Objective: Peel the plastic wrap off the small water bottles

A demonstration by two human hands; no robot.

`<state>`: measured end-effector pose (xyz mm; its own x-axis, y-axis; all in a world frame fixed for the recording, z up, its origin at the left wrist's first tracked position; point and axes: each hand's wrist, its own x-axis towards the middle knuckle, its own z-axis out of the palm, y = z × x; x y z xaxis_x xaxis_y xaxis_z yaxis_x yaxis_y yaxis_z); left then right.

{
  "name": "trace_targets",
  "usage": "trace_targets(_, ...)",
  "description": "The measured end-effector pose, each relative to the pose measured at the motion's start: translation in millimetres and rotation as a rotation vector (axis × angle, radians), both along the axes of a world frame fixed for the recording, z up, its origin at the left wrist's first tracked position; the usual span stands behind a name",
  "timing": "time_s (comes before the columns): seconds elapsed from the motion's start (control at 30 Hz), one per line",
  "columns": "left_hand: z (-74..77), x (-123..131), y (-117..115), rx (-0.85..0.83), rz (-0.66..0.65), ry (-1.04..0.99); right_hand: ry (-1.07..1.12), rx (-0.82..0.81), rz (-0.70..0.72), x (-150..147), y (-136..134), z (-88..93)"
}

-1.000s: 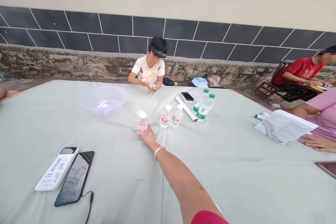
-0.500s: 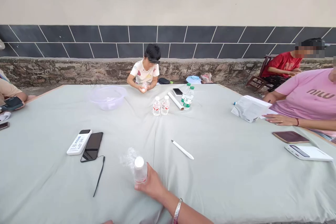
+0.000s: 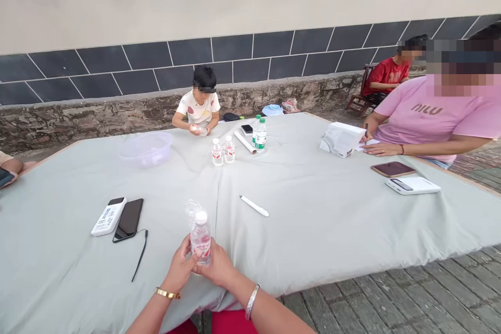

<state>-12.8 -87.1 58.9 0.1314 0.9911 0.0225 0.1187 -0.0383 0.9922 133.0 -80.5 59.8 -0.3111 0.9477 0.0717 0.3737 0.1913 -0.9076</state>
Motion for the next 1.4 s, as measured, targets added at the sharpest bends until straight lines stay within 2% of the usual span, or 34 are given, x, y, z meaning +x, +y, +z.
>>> trace_targets(0.07,-2.6,-1,0,-0.003,0.020,0.020,-0.058,0.067,0.087,22,19,12.5)
trace_targets(0.1,-3.3,-2,0,-0.006,0.032,0.038,-0.130,0.088,0.059,37,31,18.9)
trace_targets(0.13,-3.7,-2,0,-0.010,0.050,0.060,-0.216,0.113,-0.049,54,46,24.1)
trace_targets(0.17,-3.9,-1,1,-0.015,0.073,0.084,-0.331,0.142,-0.222,72,61,27.6)
trace_targets(0.23,-3.7,2,7,-0.017,0.136,0.149,-0.634,0.137,-0.501,106,88,28.2)
trace_targets(0.3,-2.8,8,17,-0.028,0.232,0.251,-0.821,0.063,-0.550,129,107,22.7)
trace_targets(0.37,-1.2,14,28,-0.086,0.330,0.385,-0.903,0.025,-0.490,138,115,17.0)
trace_targets(0.47,1.3,17,45,-0.242,0.385,0.566,-0.877,-0.010,-0.395,125,111,18.2)
trace_targets(0.57,2.3,14,56,-0.336,0.376,0.643,-0.596,-0.086,-0.264,88,102,30.0)
trace_targets(0.67,2.7,6,60,-0.350,0.347,0.659,-0.296,-0.146,-0.129,46,99,40.4)
trace_targets(0.77,4.1,-2,59,-0.352,0.293,0.683,-0.176,-0.172,-0.143,16,101,42.6)
trace_targets(0.83,5.0,-7,57,-0.347,0.277,0.693,-0.138,-0.188,-0.164,9,98,40.5)
trace_targets(0.93,4.7,-12,54,-0.336,0.274,0.691,-0.117,-0.166,-0.132,16,79,36.2)
trace_targets(1.07,0.8,-17,55,-0.339,0.282,0.665,-0.127,-0.202,-0.008,46,27,39.8)
trace_targets(1.17,0.8,-18,55,-0.357,0.292,0.657,-0.145,-0.290,0.216,70,-4,52.7)
trace_targets(1.23,5.0,-16,54,-0.358,0.314,0.665,-0.134,-0.385,0.378,82,-7,59.9)
trace_targets(1.27,8.3,-14,53,-0.339,0.330,0.687,-0.142,-0.402,0.386,87,-1,61.2)
trace_targets(1.3,12.1,-12,53,-0.304,0.346,0.725,-0.174,-0.384,0.319,91,8,60.7)
trace_targets(1.4,23.6,-10,51,-0.170,0.314,0.892,-0.433,-0.155,-0.127,98,50,48.2)
